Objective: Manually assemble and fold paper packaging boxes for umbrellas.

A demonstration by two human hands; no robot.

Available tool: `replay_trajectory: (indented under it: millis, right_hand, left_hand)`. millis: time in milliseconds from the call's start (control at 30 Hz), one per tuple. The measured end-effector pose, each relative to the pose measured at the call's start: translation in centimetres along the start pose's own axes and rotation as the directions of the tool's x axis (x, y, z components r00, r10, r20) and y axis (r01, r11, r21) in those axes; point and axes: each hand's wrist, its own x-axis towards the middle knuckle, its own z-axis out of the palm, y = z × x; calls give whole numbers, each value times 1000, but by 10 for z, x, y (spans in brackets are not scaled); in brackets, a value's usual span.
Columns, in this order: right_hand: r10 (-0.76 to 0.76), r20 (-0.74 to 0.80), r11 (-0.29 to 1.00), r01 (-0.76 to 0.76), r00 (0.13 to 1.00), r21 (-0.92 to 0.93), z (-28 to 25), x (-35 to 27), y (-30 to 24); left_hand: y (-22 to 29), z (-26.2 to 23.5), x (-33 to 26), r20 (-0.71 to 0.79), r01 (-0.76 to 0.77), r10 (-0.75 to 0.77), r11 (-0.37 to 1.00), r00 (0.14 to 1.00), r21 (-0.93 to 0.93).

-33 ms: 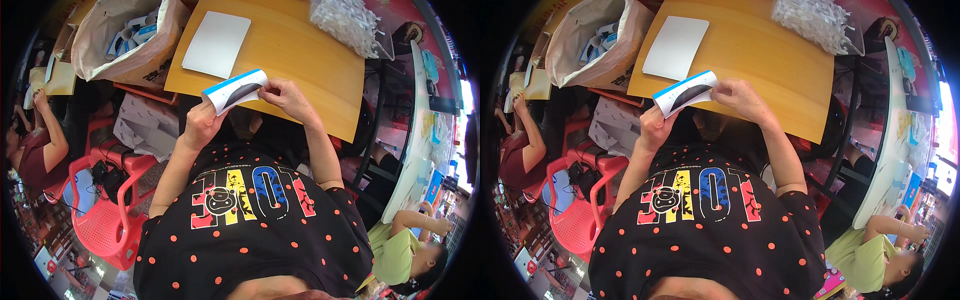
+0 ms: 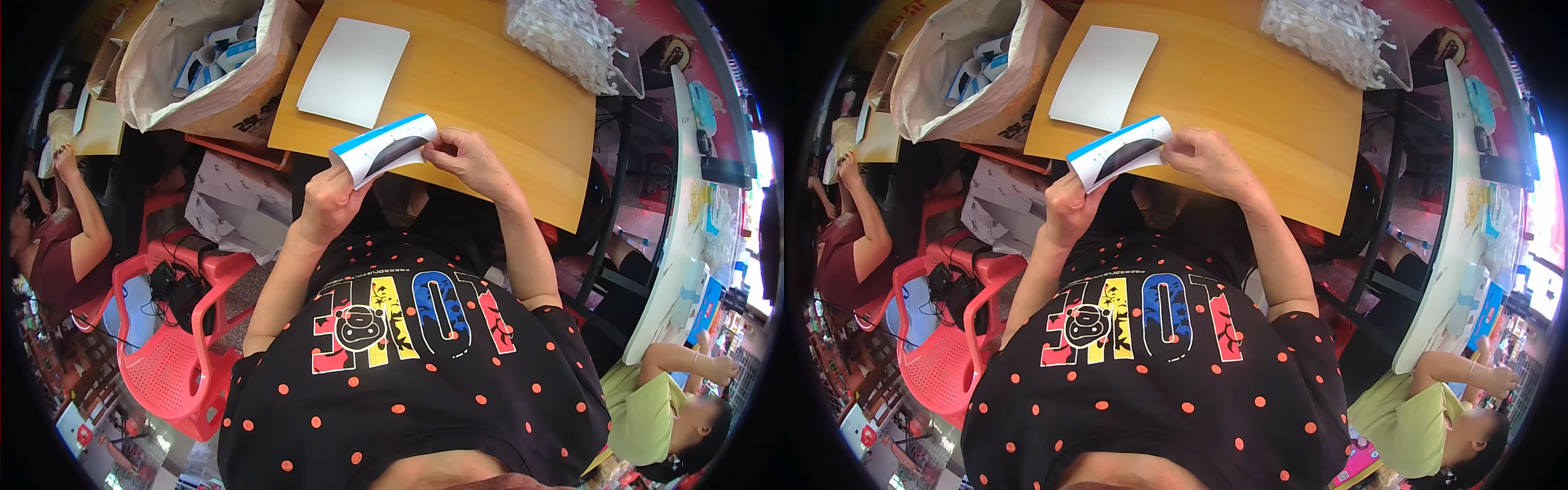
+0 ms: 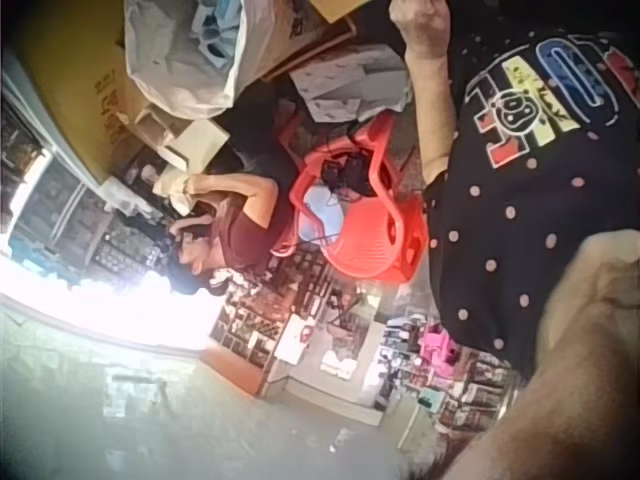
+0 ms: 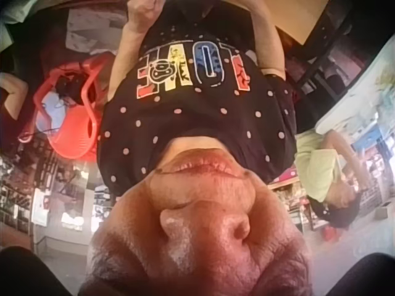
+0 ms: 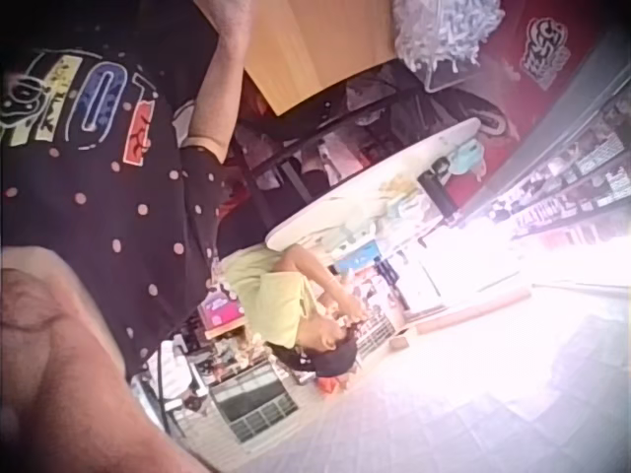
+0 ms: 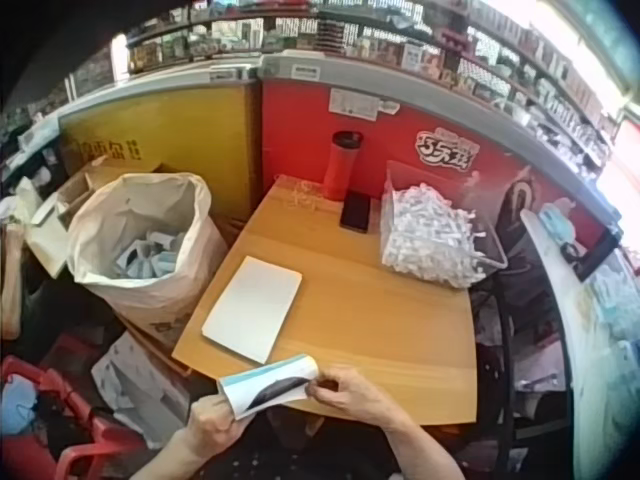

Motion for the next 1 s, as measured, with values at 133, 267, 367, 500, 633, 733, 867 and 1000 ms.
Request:
replay_trajectory:
  millis: [133, 267, 367, 500, 633, 733, 867, 1000]
  right_hand:
    - [55, 3, 998, -55, 999, -20, 0, -3, -6]
    - [64, -25, 998, -63, 998, 22, 3, -6, -5]
    - [154, 34, 985, -156, 987, 70, -2, -14, -11]
    - [128, -72, 979, -115, 989, 166, -2, -19, -17]
    - [112, -134, 983, -89, 985, 163, -1, -10, -5]
    - [112, -73, 983, -99, 991, 157, 1, -6, -4]
    - [124, -15, 987, -122, 992, 108, 2, -4, 1]
    - [116, 8, 993, -116, 993, 12, 6, -3, -1]
  left_hand:
    - [0, 0, -2, -5, -26, 26, 1000, 1000, -5]
    - [-1, -1, -4, 6, -30, 30, 1000, 1000, 4]
    - [-2, -1, -4, 5, -39, 39, 999, 999, 36]
    - [-2, -3, -3, -21, -1, 2, 1000, 1000, 15]
    - [0, -4, -5, 27, 20, -20, 1000, 999, 16]
    - [0, -3, -5, 23, 8, -8, 1000, 1000, 0]
    - [-2, -3, -7, 48, 8, -8, 1000, 999, 1]
    - [-2, -1, -8, 52, 2, -2, 1000, 999, -13]
